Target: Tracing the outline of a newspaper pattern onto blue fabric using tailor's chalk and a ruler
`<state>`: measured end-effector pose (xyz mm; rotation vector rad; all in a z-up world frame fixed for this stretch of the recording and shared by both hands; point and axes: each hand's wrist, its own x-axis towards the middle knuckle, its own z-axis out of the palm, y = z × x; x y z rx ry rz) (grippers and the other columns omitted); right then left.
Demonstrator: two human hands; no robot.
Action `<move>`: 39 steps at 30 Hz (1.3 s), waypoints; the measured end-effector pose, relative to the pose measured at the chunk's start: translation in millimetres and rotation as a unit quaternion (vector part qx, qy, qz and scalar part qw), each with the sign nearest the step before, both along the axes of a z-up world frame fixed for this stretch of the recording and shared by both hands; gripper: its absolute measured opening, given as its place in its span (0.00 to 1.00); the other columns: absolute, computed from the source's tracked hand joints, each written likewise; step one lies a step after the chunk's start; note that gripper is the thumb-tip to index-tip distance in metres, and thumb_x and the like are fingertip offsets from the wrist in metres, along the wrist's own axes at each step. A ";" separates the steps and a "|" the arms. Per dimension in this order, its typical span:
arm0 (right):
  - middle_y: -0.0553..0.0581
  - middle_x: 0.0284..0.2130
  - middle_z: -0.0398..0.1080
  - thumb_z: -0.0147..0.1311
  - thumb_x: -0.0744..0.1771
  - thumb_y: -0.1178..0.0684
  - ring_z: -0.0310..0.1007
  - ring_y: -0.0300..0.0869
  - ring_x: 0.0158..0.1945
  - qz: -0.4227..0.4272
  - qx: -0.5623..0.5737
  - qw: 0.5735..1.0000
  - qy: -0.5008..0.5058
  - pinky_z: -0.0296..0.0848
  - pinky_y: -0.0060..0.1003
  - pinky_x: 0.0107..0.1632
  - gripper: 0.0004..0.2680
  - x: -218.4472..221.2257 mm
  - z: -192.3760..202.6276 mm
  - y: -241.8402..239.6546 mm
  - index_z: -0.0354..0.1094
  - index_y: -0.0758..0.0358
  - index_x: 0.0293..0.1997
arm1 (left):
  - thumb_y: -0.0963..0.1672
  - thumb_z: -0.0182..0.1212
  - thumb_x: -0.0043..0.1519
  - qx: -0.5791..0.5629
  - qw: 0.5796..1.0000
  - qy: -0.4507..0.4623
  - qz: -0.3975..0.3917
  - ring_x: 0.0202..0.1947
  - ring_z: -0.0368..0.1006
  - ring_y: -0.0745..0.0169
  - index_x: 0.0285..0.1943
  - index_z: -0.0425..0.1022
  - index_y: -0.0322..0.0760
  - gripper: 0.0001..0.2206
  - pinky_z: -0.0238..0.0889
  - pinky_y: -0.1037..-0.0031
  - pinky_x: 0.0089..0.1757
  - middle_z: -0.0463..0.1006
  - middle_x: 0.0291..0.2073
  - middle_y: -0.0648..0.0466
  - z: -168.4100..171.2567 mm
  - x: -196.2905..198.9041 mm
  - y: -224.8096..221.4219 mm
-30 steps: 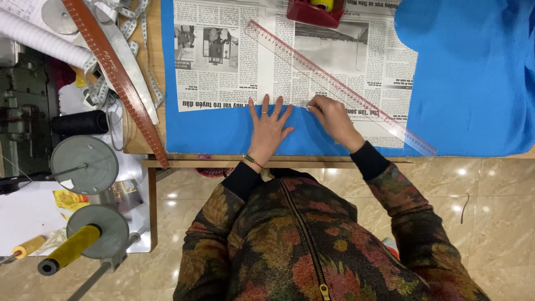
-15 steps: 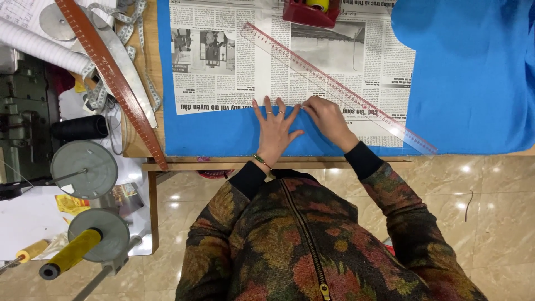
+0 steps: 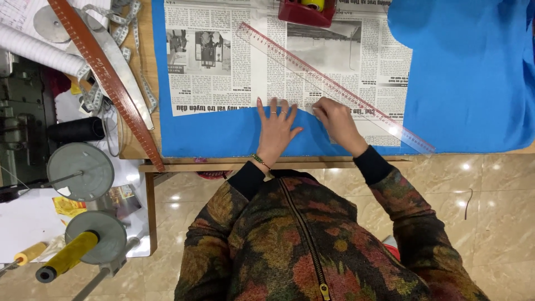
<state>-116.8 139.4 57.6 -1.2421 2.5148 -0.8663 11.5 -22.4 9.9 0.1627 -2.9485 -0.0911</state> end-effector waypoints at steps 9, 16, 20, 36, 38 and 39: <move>0.64 0.29 0.75 0.58 0.71 0.60 0.79 0.55 0.36 -0.007 -0.035 0.999 -0.023 0.77 0.43 0.36 0.02 5.5 -14.1 -11.0 0.73 0.67 0.42 | 0.62 0.55 0.63 -0.014 0.999 0.025 -0.031 0.67 0.61 0.35 0.71 0.68 0.44 0.33 0.34 0.18 0.65 0.68 0.62 0.43 -6.9 2.5 8.7; 0.65 0.28 0.74 0.58 0.71 0.60 0.78 0.57 0.35 0.044 0.037 0.991 0.120 0.78 0.44 0.35 0.02 5.6 -33.2 -1.5 0.73 0.66 0.41 | 0.61 0.57 0.64 -0.029 0.998 0.033 -0.038 0.66 0.62 0.33 0.70 0.69 0.44 0.31 0.36 0.19 0.65 0.68 0.61 0.43 -7.8 -0.8 7.0; 0.63 0.27 0.74 0.57 0.70 0.61 0.78 0.56 0.34 0.037 0.067 0.991 0.112 0.77 0.46 0.35 0.01 4.3 -17.7 6.3 0.72 0.66 0.41 | 0.61 0.56 0.64 -0.014 0.999 0.041 -0.032 0.67 0.62 0.34 0.71 0.68 0.46 0.31 0.37 0.18 0.64 0.68 0.62 0.44 -18.5 0.8 7.0; 0.63 0.33 0.76 0.56 0.72 0.59 0.78 0.56 0.41 0.141 -0.062 0.984 -0.093 0.76 0.49 0.44 0.02 12.6 -1.2 -104.6 0.72 0.64 0.43 | 0.58 0.55 0.69 0.034 0.992 0.053 0.113 0.69 0.60 0.34 0.68 0.72 0.40 0.27 0.34 0.17 0.62 0.71 0.65 0.43 20.4 62.0 -51.4; 0.63 0.32 0.75 0.55 0.72 0.59 0.78 0.56 0.40 0.165 -0.056 0.982 -0.074 0.77 0.47 0.43 0.03 13.4 5.6 -110.0 0.72 0.65 0.42 | 0.58 0.56 0.67 0.035 0.991 0.049 0.118 0.69 0.60 0.33 0.69 0.72 0.43 0.27 0.34 0.16 0.62 0.70 0.65 0.43 13.3 59.9 -51.3; 0.64 0.31 0.75 0.54 0.72 0.60 0.78 0.55 0.39 0.181 -0.051 0.981 -0.056 0.77 0.46 0.42 0.03 14.1 8.7 -111.7 0.71 0.66 0.41 | 0.58 0.57 0.65 0.036 0.992 0.043 0.115 0.68 0.60 0.31 0.70 0.71 0.47 0.27 0.34 0.16 0.62 0.70 0.64 0.43 9.4 58.7 -50.9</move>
